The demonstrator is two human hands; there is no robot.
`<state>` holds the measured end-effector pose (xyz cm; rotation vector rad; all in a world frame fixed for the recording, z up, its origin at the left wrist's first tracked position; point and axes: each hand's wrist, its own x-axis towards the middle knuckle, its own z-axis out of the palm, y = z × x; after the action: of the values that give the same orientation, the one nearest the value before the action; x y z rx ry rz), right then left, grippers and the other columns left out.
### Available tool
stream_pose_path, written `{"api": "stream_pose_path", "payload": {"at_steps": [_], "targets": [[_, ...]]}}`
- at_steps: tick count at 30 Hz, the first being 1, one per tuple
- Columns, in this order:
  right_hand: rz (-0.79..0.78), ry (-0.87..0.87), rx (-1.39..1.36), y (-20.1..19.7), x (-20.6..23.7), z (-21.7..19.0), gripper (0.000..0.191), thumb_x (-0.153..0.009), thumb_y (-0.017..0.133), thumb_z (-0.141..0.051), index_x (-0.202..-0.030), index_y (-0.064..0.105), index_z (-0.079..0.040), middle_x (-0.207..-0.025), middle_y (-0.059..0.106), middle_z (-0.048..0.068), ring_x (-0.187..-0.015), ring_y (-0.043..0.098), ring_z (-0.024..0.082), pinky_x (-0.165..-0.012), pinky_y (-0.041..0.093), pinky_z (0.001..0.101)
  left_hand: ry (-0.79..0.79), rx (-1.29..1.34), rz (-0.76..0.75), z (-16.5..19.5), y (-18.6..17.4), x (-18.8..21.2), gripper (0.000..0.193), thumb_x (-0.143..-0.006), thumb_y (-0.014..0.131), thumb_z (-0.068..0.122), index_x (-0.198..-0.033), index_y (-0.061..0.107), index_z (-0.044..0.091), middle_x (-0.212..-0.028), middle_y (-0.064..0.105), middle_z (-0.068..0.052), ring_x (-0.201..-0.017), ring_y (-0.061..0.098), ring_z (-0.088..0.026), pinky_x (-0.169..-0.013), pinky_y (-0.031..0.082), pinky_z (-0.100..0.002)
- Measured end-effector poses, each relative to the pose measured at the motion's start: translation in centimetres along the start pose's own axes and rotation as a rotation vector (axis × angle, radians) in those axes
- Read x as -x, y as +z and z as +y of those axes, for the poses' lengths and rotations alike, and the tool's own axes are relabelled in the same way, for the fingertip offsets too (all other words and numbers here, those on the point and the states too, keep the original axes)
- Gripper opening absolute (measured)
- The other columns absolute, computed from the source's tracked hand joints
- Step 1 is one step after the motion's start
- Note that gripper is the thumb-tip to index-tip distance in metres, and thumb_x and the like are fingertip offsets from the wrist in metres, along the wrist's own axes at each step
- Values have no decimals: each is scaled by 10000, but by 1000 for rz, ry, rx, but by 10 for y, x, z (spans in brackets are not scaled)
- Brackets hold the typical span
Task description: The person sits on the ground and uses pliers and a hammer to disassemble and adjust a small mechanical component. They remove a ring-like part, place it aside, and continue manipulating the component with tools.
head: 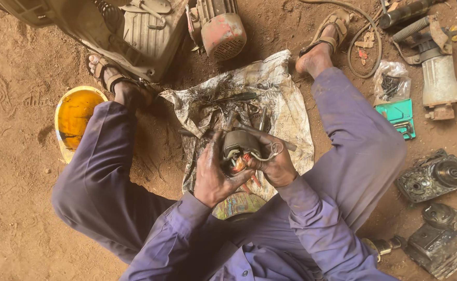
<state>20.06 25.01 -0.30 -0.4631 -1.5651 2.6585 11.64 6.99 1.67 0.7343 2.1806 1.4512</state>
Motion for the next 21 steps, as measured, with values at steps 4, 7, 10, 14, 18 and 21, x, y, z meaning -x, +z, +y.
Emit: {"api": "stream_pose_path", "payload": {"at_steps": [4,7,10,14,18,21], "targets": [[-23,40,39,-1,0,1,907,-771,924,-308,-1473,494,74,-1417,621,150,-1285,618,198,-1130,495,357,-39,-95,-54,-7,-3,0,1058,-733,857,496,-1507,403,-63,-1154,670,-279,-1022,701,-397,-879,579,-473],[-25,43,85,-4,0,2,827,-792,898,-275,-1429,537,109,-1417,627,152,-1249,642,201,-1108,513,358,-23,-142,-57,-12,-3,2,1016,-799,821,513,-1499,386,-81,-1125,657,-286,-984,688,-404,-848,574,-483],[-25,45,50,-3,0,1,818,-797,882,-256,-1429,528,123,-1393,638,147,-1218,654,201,-1094,519,356,36,-197,-59,-13,-2,5,1012,-848,799,496,-1525,339,-98,-1078,649,-274,-949,664,-413,-828,552,-507],[-8,75,-3,0,1,-4,865,-804,886,-259,-1475,502,128,-1280,696,163,-1161,669,206,-1064,524,349,0,-186,-74,-7,-4,0,1000,-850,772,478,-1555,319,-66,-1014,659,-234,-902,664,-396,-797,541,-517],[-26,37,-87,-3,2,1,848,-813,885,-256,-1465,495,122,-1332,683,162,-1218,665,203,-1090,520,341,-55,-69,-116,3,-8,-6,1018,-822,803,424,-1589,303,-21,-1061,669,-241,-908,681,-382,-812,548,-490],[92,17,-206,-7,-2,17,725,-858,880,-140,-1410,523,165,-1265,673,215,-1159,669,256,-1055,538,402,125,-52,-10,9,-9,-8,921,-831,826,373,-1507,351,-35,-1237,621,-287,-1042,673,-391,-885,569,-455]]}}
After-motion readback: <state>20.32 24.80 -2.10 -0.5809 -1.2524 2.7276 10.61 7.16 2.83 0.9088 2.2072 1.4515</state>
